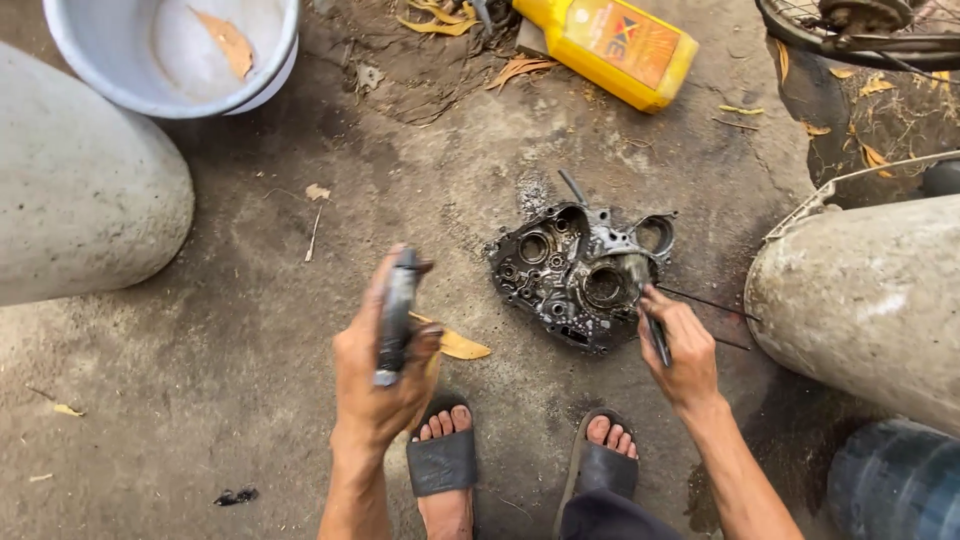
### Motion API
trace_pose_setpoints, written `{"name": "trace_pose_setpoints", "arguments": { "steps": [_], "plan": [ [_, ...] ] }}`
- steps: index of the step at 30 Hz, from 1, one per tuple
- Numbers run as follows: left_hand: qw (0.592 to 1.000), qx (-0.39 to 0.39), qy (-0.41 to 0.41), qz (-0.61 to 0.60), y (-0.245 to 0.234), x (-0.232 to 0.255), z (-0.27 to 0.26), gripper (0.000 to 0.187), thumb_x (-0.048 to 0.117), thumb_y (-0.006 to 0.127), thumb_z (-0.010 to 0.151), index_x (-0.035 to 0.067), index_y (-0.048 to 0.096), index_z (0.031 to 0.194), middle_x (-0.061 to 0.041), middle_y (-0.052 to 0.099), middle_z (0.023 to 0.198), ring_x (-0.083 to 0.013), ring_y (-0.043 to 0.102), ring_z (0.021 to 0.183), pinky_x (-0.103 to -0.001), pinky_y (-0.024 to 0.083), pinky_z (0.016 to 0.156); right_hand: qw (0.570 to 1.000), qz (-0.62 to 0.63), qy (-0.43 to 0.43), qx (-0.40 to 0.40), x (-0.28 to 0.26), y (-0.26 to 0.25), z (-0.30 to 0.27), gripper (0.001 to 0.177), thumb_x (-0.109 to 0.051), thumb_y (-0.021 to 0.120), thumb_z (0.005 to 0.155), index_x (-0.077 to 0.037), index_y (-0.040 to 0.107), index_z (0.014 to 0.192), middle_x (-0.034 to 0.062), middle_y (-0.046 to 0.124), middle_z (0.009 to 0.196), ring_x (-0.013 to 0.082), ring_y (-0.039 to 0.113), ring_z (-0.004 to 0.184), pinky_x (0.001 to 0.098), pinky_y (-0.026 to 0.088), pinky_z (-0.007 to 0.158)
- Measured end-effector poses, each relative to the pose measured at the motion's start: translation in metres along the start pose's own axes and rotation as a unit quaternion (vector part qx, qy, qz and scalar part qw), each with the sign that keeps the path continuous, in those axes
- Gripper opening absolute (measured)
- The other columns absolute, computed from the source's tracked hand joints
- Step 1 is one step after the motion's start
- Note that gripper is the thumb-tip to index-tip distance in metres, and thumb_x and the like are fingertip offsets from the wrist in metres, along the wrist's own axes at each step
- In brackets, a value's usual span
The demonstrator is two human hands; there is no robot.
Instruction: Scraping and brushing dirt and grease off a motorcycle engine casing using a scraper and a brush.
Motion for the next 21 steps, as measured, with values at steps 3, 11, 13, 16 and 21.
{"name": "trace_pose_setpoints", "arguments": {
  "steps": [3,11,13,16,21],
  "plan": [
    [0.991,-0.099,0.047,0.077,0.013,0.007,0.02,0.074,0.045,0.062,0.099,0.018,0.026,0.158,-0.01,0.074,0.089,-0.014,0.066,0.047,-0.039,0.069,0.057,0.998,-0.032,0.012,-0.047,0.016,0.005,0.012,0.014,-0.003,0.067,0.098,0.004,0.063,0.109,0.0242,0.072,0.118,0.0312,0.072,0.109,0.0404,0.058,0.098],
    [0.93,-0.333,-0.141,-0.066,0.077,0.003,0.043,0.061,0.045,0.055,0.1,0.003,0.051,0.144,-0.024,0.073,0.093,-0.0258,0.067,0.055,-0.041,0.06,0.057,0.996,0.049,0.026,-0.063,-0.029,0.005,0.059,0.008,-0.009,0.071,0.096,-0.008,0.071,0.104,0.0126,0.076,0.106,0.0307,0.075,0.102,0.0402,0.059,0.084],
    [0.926,-0.359,-0.12,-0.016,0.099,0.0,0.04,0.056,0.042,0.053,0.101,0.003,0.052,0.14,-0.024,0.073,0.097,-0.0313,0.071,0.063,-0.047,0.059,0.064,0.995,0.062,0.02,-0.072,-0.035,0.025,0.051,0.009,-0.005,0.069,0.095,-0.004,0.07,0.104,0.0178,0.075,0.106,0.0345,0.074,0.103,0.0438,0.059,0.087],
    [0.921,-0.375,-0.07,0.083,0.136,-0.018,0.042,0.056,0.044,0.05,0.1,0.002,0.05,0.137,-0.026,0.072,0.103,-0.0419,0.075,0.078,-0.056,0.058,0.074,0.994,0.063,0.01,-0.091,-0.039,0.045,0.029,0.012,-0.001,0.067,0.093,-0.001,0.069,0.104,0.0233,0.073,0.106,0.0386,0.073,0.102,0.0484,0.06,0.088],
    [0.917,-0.351,0.014,0.191,0.161,-0.022,0.043,0.068,0.041,0.06,0.092,0.004,0.043,0.146,-0.026,0.071,0.107,-0.0437,0.075,0.08,-0.055,0.059,0.072,0.993,0.085,0.039,-0.066,-0.062,0.03,0.018,0.014,-0.008,0.068,0.094,-0.007,0.071,0.109,0.0154,0.073,0.117,0.0354,0.072,0.109,0.0448,0.058,0.088]
  ]
}}
Point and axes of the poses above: each hand's wrist, its own z-axis towards the middle knuckle, its own y-axis out of the palm, x = y × z, the point moved 3 cm from there along z, towards the middle knuckle
